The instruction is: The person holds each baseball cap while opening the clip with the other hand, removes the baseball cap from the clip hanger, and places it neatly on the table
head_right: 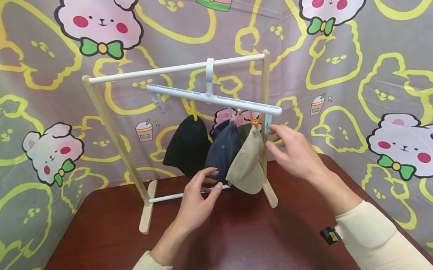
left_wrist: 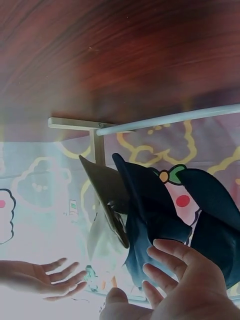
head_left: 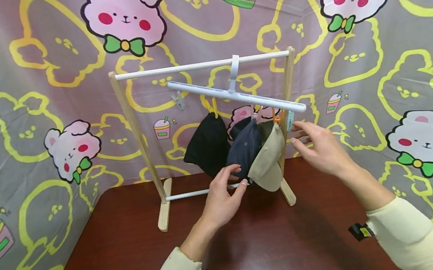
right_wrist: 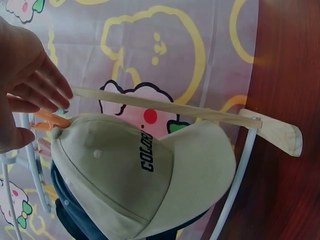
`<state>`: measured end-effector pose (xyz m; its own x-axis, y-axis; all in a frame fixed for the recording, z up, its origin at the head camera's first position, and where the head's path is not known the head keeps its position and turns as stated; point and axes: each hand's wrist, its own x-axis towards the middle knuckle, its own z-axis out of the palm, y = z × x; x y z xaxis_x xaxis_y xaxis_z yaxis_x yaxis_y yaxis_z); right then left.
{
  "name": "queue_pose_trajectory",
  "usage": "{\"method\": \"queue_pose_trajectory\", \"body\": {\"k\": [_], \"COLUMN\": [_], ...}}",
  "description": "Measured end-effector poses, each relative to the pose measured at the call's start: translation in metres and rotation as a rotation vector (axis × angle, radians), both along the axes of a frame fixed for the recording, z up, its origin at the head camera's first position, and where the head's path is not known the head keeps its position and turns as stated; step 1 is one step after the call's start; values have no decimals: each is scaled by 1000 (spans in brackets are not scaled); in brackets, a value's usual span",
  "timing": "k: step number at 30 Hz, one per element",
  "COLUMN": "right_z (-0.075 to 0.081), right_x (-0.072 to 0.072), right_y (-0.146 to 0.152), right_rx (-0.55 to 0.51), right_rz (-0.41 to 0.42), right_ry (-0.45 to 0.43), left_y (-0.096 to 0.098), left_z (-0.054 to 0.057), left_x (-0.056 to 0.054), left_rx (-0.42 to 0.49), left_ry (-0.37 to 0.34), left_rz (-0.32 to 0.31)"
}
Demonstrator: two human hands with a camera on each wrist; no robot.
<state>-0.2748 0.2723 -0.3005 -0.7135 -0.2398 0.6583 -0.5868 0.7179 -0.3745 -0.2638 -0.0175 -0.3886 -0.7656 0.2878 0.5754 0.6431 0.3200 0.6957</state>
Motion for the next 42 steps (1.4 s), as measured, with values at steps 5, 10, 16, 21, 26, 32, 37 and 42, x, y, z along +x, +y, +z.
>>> {"method": "queue_pose_trajectory", "body": {"k": [5, 10, 16, 21, 26, 32, 37, 42], "right_z": [-1, -1, 0, 0, -1, -2, -3, -3], "right_x": [-1, -2, -3, -4, -6, -11, -14, -17], "right_y": [-3, -3, -4, -4, -2, -1, 0, -1], "right_rx": [-13, -13, -14, -16, -8, -15, -51, -70], "right_rz": [48, 46, 56, 61, 56, 49, 72, 89], "right_ry": [-10, -13, -44, -76, -131, -174, -207, -226], "left_y": [6, 13, 23, 35, 43, 48, 53, 54], "left_z": [0, 0, 0, -3, -9, -12, -9, -8], "left_x": [-1, -1, -3, -6, -12, -19, -25, -27], "left_rx": [-16, -46, -41, -1, 34, 75, 91, 85], "left_ry": [-16, -37, -100, -159, -181, -199, -176, -156], "left_rz": [24, 41, 73, 103, 124, 128, 137, 151]}}
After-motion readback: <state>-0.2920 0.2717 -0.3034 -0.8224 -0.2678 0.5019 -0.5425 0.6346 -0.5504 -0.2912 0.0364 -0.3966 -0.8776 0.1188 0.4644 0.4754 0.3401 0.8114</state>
